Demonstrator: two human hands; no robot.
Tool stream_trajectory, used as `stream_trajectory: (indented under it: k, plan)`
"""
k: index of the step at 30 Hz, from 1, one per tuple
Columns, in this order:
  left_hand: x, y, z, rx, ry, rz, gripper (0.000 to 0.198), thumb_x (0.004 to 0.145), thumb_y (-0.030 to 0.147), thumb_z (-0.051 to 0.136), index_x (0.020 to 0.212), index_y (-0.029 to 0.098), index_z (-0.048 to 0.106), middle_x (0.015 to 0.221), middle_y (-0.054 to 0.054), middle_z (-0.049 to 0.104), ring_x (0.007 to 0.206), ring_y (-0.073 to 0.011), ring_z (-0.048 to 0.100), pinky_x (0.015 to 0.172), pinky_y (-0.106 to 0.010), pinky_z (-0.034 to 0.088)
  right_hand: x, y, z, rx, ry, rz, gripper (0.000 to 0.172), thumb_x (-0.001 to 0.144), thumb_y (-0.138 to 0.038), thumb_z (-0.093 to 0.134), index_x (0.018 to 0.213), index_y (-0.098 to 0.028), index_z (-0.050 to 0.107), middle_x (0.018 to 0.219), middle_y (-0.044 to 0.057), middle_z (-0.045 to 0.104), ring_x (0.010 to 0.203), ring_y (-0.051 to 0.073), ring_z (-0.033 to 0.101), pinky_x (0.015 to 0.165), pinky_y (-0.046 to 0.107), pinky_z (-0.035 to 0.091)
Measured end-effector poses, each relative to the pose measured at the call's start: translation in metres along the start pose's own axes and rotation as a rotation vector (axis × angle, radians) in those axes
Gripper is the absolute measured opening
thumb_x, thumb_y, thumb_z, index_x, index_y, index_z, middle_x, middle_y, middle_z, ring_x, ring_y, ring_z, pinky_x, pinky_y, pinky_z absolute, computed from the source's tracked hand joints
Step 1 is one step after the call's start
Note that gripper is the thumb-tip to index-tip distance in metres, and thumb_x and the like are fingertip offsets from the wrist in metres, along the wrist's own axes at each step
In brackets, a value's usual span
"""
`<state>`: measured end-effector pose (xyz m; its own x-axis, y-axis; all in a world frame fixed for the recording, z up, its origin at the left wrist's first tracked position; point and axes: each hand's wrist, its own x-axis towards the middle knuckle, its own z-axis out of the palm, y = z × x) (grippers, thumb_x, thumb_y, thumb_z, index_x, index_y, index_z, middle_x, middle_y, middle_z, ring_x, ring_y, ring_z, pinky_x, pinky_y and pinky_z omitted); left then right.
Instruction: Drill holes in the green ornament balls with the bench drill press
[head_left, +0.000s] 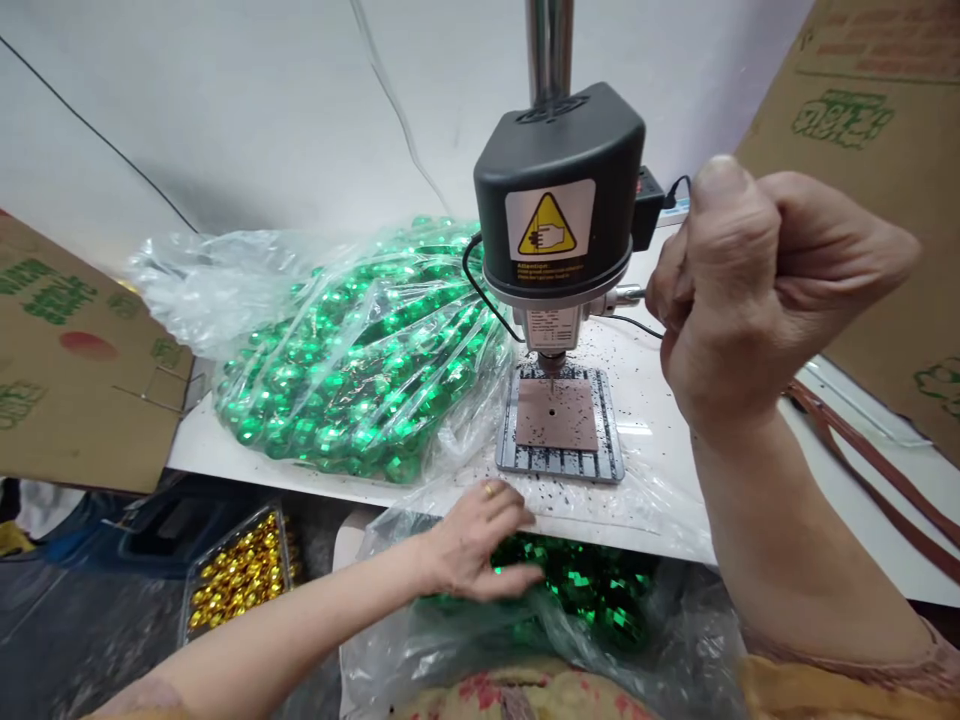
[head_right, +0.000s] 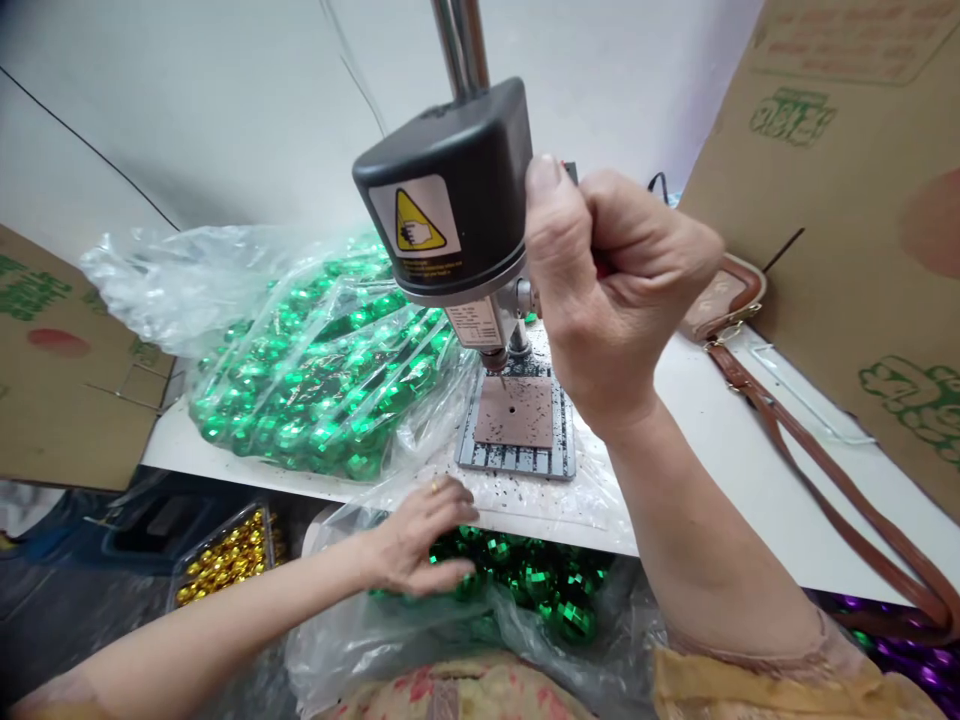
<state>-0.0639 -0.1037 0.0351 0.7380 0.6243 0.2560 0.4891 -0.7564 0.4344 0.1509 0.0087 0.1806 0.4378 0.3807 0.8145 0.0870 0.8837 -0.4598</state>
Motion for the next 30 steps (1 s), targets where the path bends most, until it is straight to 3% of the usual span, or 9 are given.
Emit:
stream_trajectory:
  k: [2, 4, 7, 10, 16, 20, 23, 27, 30]
  plan:
    - [0.012, -0.021, -0.014, 0.020, 0.189, -0.092, 0.029, 0.091, 0.027, 0.055, 0.120, 0.025, 0.054, 0.103, -0.009, 0.066, 0.098, -0.0250, 0.062, 0.086, -0.040, 0.051, 0.000, -0.001, 0.000, -0.012, -0.003, -0.001, 0.047, 0.091, -0.017, 0.056, 0.050, -0.017, 0.035, 0.047, -0.006, 0.028, 0.044, 0.002, 0.035, 0.048, 0.026, 0.022]
    - [0.026, -0.046, -0.027, 0.141, 0.292, -0.225, 0.028, 0.092, 0.013, 0.042, 0.115, 0.021, 0.056, 0.104, -0.010, 0.066, 0.101, -0.0247, 0.063, 0.090, -0.041, 0.051, 0.000, -0.001, 0.001, -0.007, 0.008, -0.004, 0.047, 0.091, -0.015, 0.056, 0.049, -0.017, 0.035, 0.047, -0.007, 0.029, 0.044, 0.002, 0.034, 0.048, 0.025, 0.022]
    - [0.042, -0.075, -0.039, 0.458, 0.186, -0.405, 0.037, 0.084, -0.002, 0.035, 0.102, 0.018, 0.061, 0.100, -0.013, 0.065, 0.106, -0.0287, 0.061, 0.095, -0.046, 0.049, 0.000, -0.003, 0.001, 0.003, 0.010, -0.010, 0.047, 0.091, -0.013, 0.055, 0.049, -0.017, 0.034, 0.046, -0.007, 0.029, 0.043, 0.002, 0.035, 0.048, 0.025, 0.021]
    - [0.047, -0.083, -0.043, 0.717, 0.053, -0.459, 0.036, 0.079, -0.004, 0.044, 0.099, 0.018, 0.064, 0.102, -0.015, 0.066, 0.123, -0.0367, 0.054, 0.107, -0.059, 0.039, -0.001, -0.004, 0.001, 0.007, -0.001, -0.009, 0.047, 0.090, -0.014, 0.055, 0.049, -0.017, 0.033, 0.046, -0.006, 0.028, 0.043, 0.002, 0.036, 0.048, 0.025, 0.020]
    - [0.048, -0.080, -0.063, 0.917, 0.148, -0.536, 0.039, 0.083, 0.004, 0.050, 0.115, 0.021, 0.062, 0.123, -0.015, 0.062, 0.135, -0.0427, 0.042, 0.112, -0.076, 0.020, -0.004, -0.007, -0.001, -0.021, 0.004, 0.045, 0.047, 0.092, -0.017, 0.055, 0.049, -0.016, 0.035, 0.049, -0.006, 0.028, 0.046, 0.001, 0.038, 0.051, 0.026, 0.022]
    - [0.048, -0.088, -0.078, 0.891, 0.078, -0.479, 0.032, 0.085, 0.002, 0.045, 0.103, 0.020, 0.064, 0.119, -0.014, 0.063, 0.127, -0.0365, 0.050, 0.112, -0.064, 0.030, -0.003, -0.004, 0.001, 0.023, 0.019, -0.027, 0.046, 0.090, -0.014, 0.057, 0.048, -0.016, 0.039, 0.045, -0.007, 0.031, 0.042, 0.002, 0.036, 0.048, 0.027, 0.019]
    - [0.048, -0.093, -0.082, 0.729, 0.088, -0.493, 0.025, 0.087, 0.005, 0.043, 0.092, 0.019, 0.063, 0.107, -0.013, 0.066, 0.107, -0.0290, 0.061, 0.098, -0.047, 0.046, -0.003, -0.003, 0.001, 0.058, 0.040, -0.071, 0.046, 0.088, -0.012, 0.058, 0.047, -0.016, 0.039, 0.044, -0.007, 0.031, 0.040, 0.002, 0.034, 0.047, 0.027, 0.017]
    - [0.048, -0.101, -0.097, 0.446, 0.440, -0.692, 0.013, 0.091, 0.020, 0.045, 0.095, 0.020, 0.057, 0.080, -0.003, 0.063, 0.067, -0.0172, 0.058, 0.067, -0.030, 0.047, -0.005, -0.007, 0.000, 0.011, 0.005, 0.033, 0.046, 0.092, -0.013, 0.054, 0.049, -0.016, 0.037, 0.049, -0.006, 0.026, 0.046, 0.001, 0.037, 0.050, 0.024, 0.022]
    - [0.049, -0.106, -0.112, 0.429, 0.604, -0.810, 0.013, 0.085, 0.016, 0.048, 0.092, 0.019, 0.057, 0.075, -0.001, 0.062, 0.062, -0.0158, 0.056, 0.065, -0.029, 0.046, -0.006, -0.007, 0.000, 0.015, 0.009, 0.013, 0.047, 0.092, -0.013, 0.055, 0.049, -0.016, 0.036, 0.050, -0.006, 0.024, 0.045, 0.001, 0.036, 0.049, 0.023, 0.022]
